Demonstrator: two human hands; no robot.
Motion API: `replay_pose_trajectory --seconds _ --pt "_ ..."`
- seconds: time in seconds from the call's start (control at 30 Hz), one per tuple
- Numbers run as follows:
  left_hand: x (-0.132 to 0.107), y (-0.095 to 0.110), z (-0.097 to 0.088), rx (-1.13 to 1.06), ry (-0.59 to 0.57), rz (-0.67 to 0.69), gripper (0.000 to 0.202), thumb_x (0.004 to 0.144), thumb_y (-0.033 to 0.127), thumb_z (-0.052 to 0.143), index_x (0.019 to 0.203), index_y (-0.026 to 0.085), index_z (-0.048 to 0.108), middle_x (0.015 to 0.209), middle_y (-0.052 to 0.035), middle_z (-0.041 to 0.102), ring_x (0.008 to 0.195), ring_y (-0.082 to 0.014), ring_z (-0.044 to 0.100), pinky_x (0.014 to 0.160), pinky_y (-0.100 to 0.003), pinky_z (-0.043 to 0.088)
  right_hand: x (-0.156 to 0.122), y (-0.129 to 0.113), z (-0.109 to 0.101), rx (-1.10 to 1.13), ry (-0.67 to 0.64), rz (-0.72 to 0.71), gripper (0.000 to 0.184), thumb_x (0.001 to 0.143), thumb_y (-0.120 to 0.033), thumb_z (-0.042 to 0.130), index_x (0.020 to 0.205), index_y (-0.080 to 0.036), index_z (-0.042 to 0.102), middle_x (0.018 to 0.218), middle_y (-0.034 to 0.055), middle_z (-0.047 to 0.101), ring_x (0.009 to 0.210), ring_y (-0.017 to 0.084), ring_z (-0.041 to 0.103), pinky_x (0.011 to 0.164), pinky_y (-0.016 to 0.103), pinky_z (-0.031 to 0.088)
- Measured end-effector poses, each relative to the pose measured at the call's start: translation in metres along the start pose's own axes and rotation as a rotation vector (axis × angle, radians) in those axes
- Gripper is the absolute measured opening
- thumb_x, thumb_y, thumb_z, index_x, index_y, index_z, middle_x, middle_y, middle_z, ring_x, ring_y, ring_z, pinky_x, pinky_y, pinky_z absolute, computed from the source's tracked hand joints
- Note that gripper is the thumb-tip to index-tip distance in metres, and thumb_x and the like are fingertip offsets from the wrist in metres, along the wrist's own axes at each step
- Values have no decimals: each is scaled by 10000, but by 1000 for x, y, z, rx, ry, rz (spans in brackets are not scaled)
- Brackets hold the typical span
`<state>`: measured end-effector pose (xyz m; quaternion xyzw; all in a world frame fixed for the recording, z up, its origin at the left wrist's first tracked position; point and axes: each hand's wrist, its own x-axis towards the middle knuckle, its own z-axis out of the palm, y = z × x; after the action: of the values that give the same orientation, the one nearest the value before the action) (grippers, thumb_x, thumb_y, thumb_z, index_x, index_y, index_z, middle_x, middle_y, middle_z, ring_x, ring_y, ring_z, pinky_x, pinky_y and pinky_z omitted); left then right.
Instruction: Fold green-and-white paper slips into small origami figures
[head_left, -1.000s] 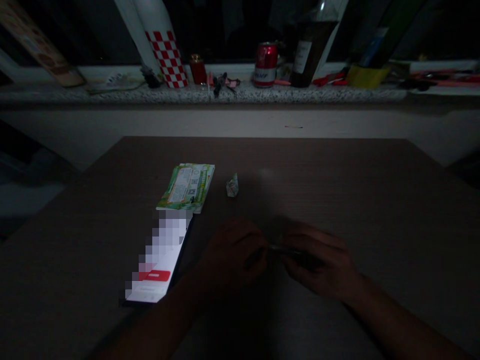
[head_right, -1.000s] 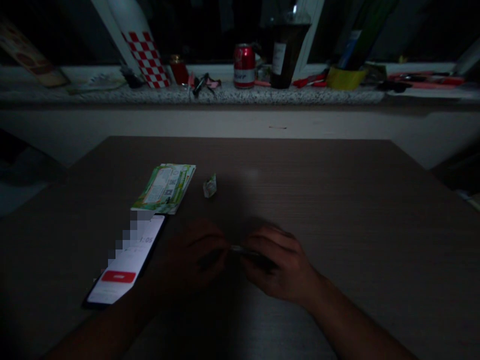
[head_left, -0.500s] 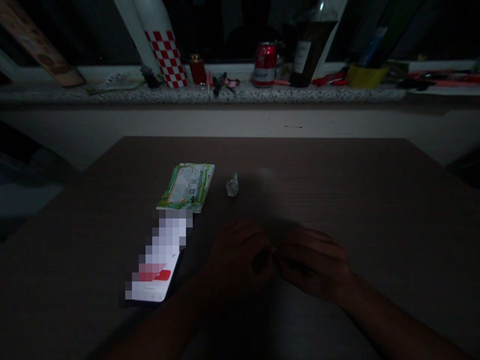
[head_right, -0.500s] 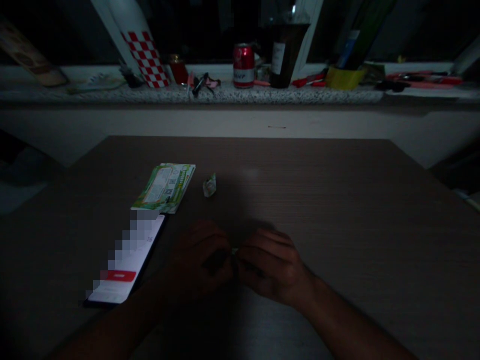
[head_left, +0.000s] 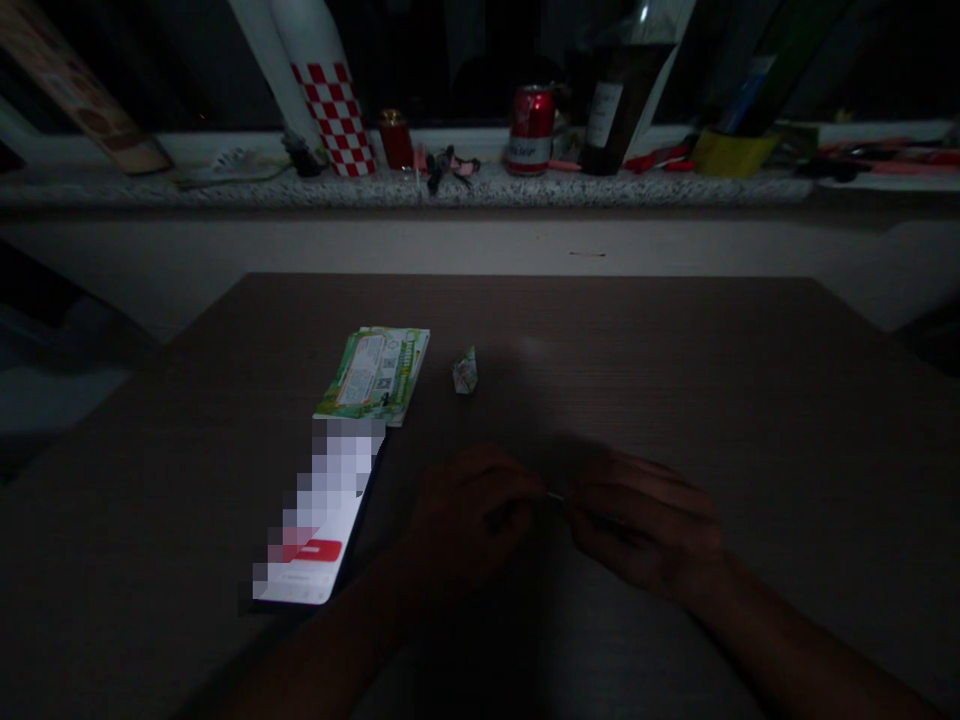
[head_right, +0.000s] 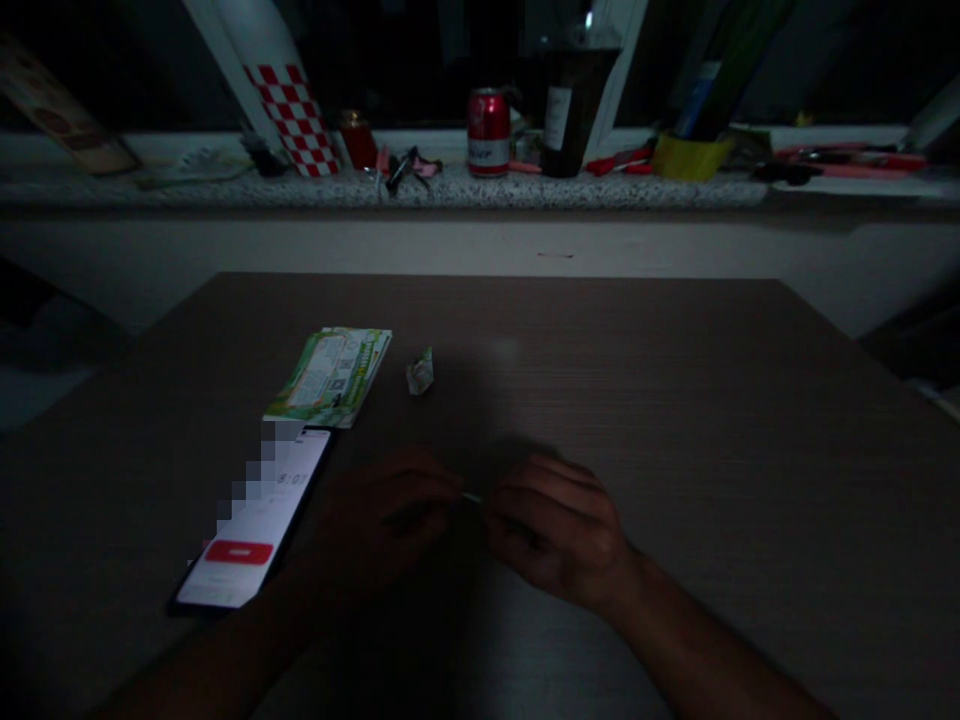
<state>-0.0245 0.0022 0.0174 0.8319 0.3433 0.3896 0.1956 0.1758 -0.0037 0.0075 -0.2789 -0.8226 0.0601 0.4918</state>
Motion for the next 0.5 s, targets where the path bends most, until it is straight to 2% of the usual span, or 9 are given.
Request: replay_pose_trajectory --seconds 0.17,0.3,0.4,0.5 --pt "-1 -1 -2 14 -22 -15 248 782 31 544 945 166 673 869 -40 717 807 -134 662 709 -252 545 -2 2 0 28 6 24 191 746 -44 648 880 -180 649 696 41 686 626 184 676 592 300 588" --pt "-1 -1 -3 24 21 -41 234 791 89 594 1004 163 658 949 -59 714 871 -157 663 759 -286 546 -3 3 -2 31 23 32 208 740 -19 645 877 -174 655 686 43 679 631 185 674 594 299 584" --pt "-1 -3 -2 61 43 -97 200 781 164 670 981 164 667 949 -62 710 870 -174 662 774 -306 542 -5 4 -2 33 42 47 204 747 -23 644 879 -178 659 694 33 676 648 179 673 595 296 580" --pt "0 -5 -2 61 11 -117 89 817 182 655 902 164 673 882 -40 703 819 -155 657 753 -283 537 -8 6 -1 60 33 71 188 737 -23 663 870 -156 662 722 45 677 674 176 671 593 297 574"
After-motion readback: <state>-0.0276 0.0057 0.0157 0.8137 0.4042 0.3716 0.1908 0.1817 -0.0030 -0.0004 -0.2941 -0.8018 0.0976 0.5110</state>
